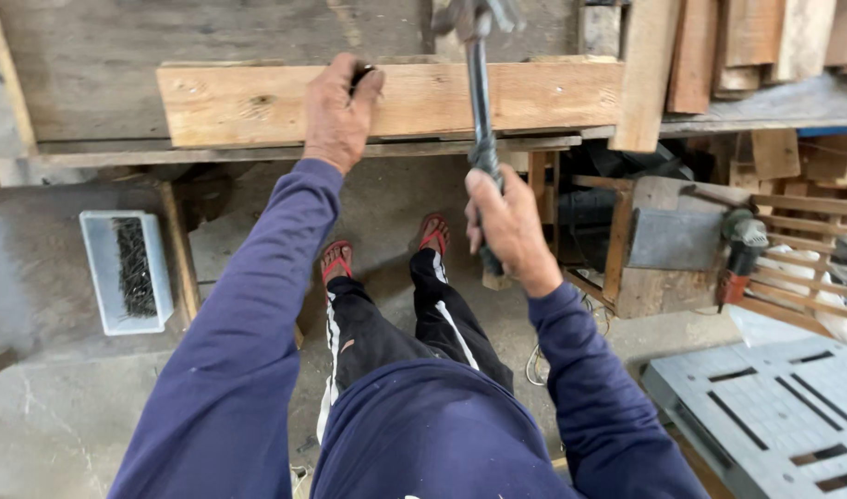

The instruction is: The person assembles wooden pieces by placing small blocks and long planks on a workbench, then hammers nails into them to secure the components. The person repeatedly picks up nails from a container and uses a hammer to fasten the wood.

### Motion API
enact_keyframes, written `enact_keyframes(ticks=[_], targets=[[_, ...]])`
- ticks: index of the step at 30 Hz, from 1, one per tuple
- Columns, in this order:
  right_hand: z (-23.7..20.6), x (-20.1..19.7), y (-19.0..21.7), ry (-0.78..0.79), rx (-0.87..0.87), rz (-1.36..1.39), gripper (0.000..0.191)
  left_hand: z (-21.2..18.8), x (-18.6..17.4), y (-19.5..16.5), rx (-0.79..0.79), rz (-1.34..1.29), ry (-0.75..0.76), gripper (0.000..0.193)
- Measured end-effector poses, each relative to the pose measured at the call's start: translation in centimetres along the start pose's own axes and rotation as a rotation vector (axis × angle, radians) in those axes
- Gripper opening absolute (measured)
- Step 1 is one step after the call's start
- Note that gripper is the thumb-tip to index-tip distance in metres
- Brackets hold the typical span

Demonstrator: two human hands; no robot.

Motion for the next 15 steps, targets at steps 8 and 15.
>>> enact_keyframes(ticks=[8,15], targets=[[5.5,-0.3,6.3,0.120,-0.017,-0.058,0.040,0.1,0.3,0.5,0.008,0.042,-0.054,0.024],[4.9,-1.0,7.2,0.298,0.279,-0.275,0.046,0.0,0.1,-0.2,-0.013,0.025,-0.059,0.021]])
Point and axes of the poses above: each hand's wrist, its own z-axis towards the middle knuckle, its own x-axis out of the palm, y = z × x, the point moved 2 cm from there along z, towards the middle knuckle, and after that the axes turned 12 degrees about -x, right-handed, at the moved point
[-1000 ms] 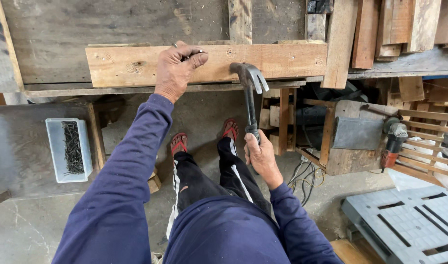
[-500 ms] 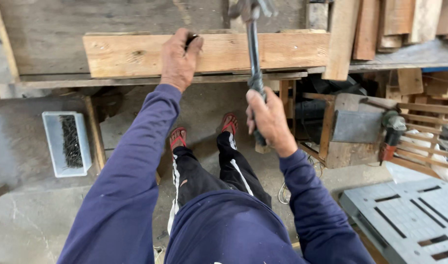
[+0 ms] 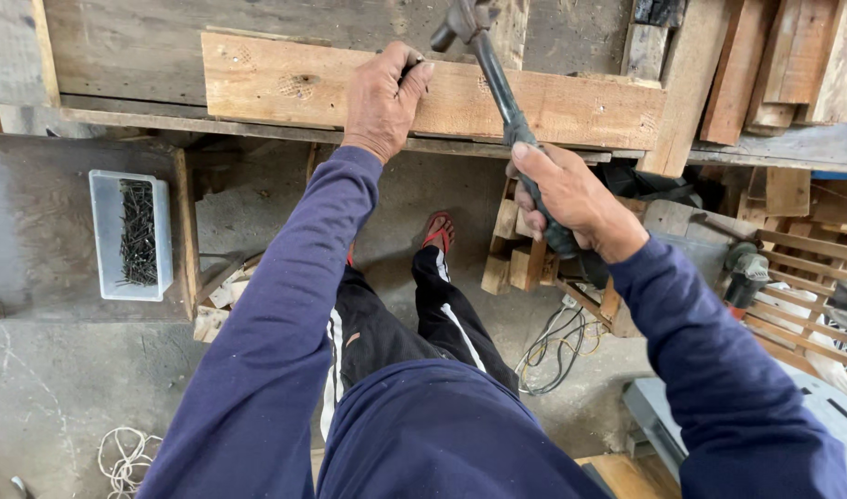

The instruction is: The person assembles wooden pieces by placing small blocks and long planks on a workbench, then hammers nails into them to secure the components. The person repeatedly picks up nails from a container and uses a hammer to fasten the wood.

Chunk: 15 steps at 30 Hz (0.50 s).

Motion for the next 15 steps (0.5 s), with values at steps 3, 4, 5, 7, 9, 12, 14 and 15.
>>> enact_keyframes(ticks=[3,4,5,7,9,12,14,15], targets=[[-0.1,0.3,-0.7,-0.042,-0.006,0.127,0.043,0.1,-0.1,-0.2,-0.017,-0.009,0.031,0.020],[0.1,0.4,-0.8,-0.067,-0.039,0.183,0.042,0.2,-0.1,-0.2,-0.026,-0.013,0.044,0.019],[0.4,0.5,-0.9,-0.074,-0.066,0.231,0.042,0.2,0.0,-0.1,-0.024,-0.020,0.048,0.019],[0.8,1.0,-0.9,-0.087,-0.119,0.338,0.042,0.3,-0.1,0.0,-0.020,-0.024,0.060,0.020],[0.7,1.4,-1.1,-0.087,-0.095,0.275,0.039,0.2,-0.1,0.1,-0.019,-0.031,0.052,0.019],[-0.1,1.5,-1.6,-0.030,0.039,0.180,0.041,-0.2,-0.2,0.1,-0.042,-0.027,0.057,0.018],[-0.7,1.2,-1.8,0.005,0.071,0.175,0.043,-0.2,-0.2,0.0,-0.055,-0.041,0.052,0.018],[-0.8,1.1,-1.9,0.008,0.045,0.209,0.043,-0.2,-0.3,-0.1,-0.058,-0.054,0.051,0.018]])
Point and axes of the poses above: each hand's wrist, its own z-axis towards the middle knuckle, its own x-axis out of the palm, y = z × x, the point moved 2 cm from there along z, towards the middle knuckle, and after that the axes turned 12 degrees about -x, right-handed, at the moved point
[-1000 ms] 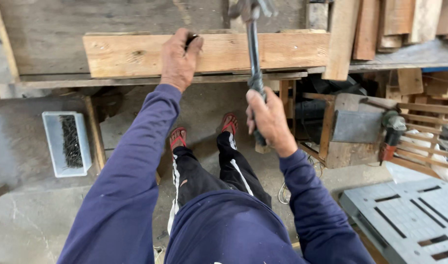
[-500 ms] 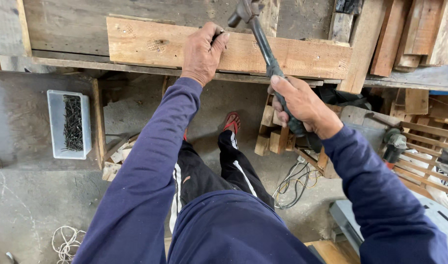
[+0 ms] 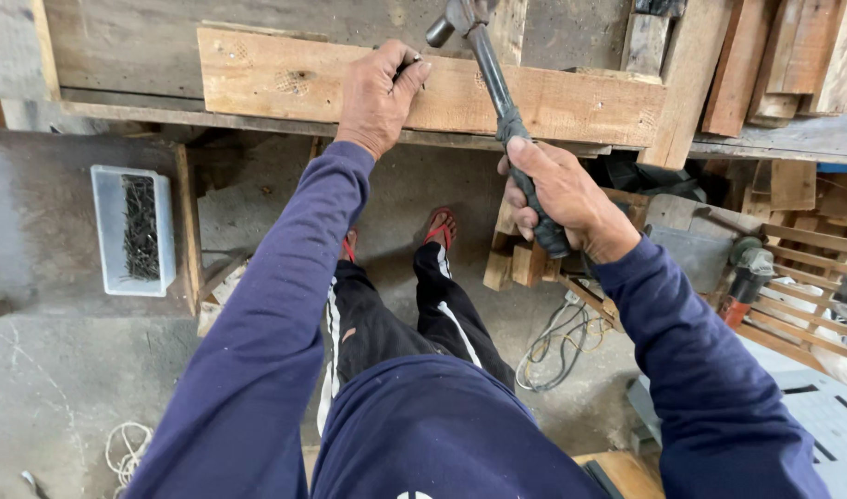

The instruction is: The person assembles wooden pieces by placing small blocks and long planks on a workbench, then hammers nails into them to secure the components. The person repeatedly picks up nails from a container and uses a hammer to fasten the wood.

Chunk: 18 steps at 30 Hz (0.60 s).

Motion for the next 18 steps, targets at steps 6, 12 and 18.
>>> enact_keyframes(ticks=[6,12,18], targets=[[1.0,0.5,-0.7,-0.101,-0.232,0.138,0.040,0.7,0.1,0.4,0.050,0.033,-0.011,0.019],[0.8,0.5,-1.2,-0.027,0.000,0.114,0.040,0.5,0.1,1.0,0.066,-0.014,0.019,0.018],[-0.1,1.2,-2.1,-0.095,-0.072,0.108,0.037,0.7,0.3,1.0,0.089,-0.037,-0.009,0.018]])
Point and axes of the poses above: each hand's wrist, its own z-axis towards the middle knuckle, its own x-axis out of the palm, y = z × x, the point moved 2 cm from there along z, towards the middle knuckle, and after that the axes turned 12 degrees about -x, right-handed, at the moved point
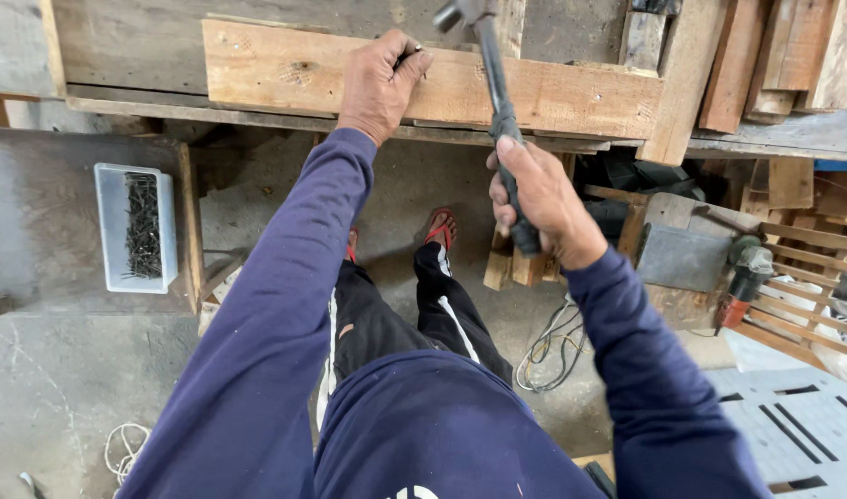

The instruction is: The person assembles wooden pieces by placing small blocks and long planks on a workbench, then hammers nails into them to secure the components. The person repeatedly picks up nails from a container and uses a hammer to fasten the wood.

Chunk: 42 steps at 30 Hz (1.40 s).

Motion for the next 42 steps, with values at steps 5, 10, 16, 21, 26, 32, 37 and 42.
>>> enact_keyframes(ticks=[5,10,16,21,26,32,37,42], targets=[[-4.4,1.9,-5.8,-0.153,-0.290,0.023,0.031,0.2,0.1,0.3,-0.083,0.022,0.059,0.020],[-7.1,2.0,-11.3,-0.236,-0.273,-0.011,0.028,-0.3,-0.1,-0.3,-0.039,0.031,0.147,0.015],[-7.7,1.4,-12.1,-0.263,-0.214,-0.028,0.027,-0.5,-0.1,-1.2,0.083,0.126,0.142,0.014],[-8.8,2.4,-9.6,-0.222,-0.404,-0.116,0.028,-0.8,-0.2,-1.2,0.109,0.196,0.133,0.015],[-7.9,3.2,-7.2,-0.196,-0.304,-0.265,0.028,-0.9,0.0,-1.1,0.062,0.143,0.180,0.014],[-10.7,2.8,-2.5,-0.182,-0.576,-0.241,0.029,-0.1,-0.6,-0.9,0.009,0.127,0.143,0.039],[-11.4,1.0,2.9,-0.051,-1.202,0.099,0.043,2.2,-1.6,-0.6,0.036,0.094,-0.417,0.030],[-7.4,3.8,0.4,-0.184,-1.330,-1.452,0.027,2.2,-0.9,0.2,-0.030,0.016,-0.500,0.022]])
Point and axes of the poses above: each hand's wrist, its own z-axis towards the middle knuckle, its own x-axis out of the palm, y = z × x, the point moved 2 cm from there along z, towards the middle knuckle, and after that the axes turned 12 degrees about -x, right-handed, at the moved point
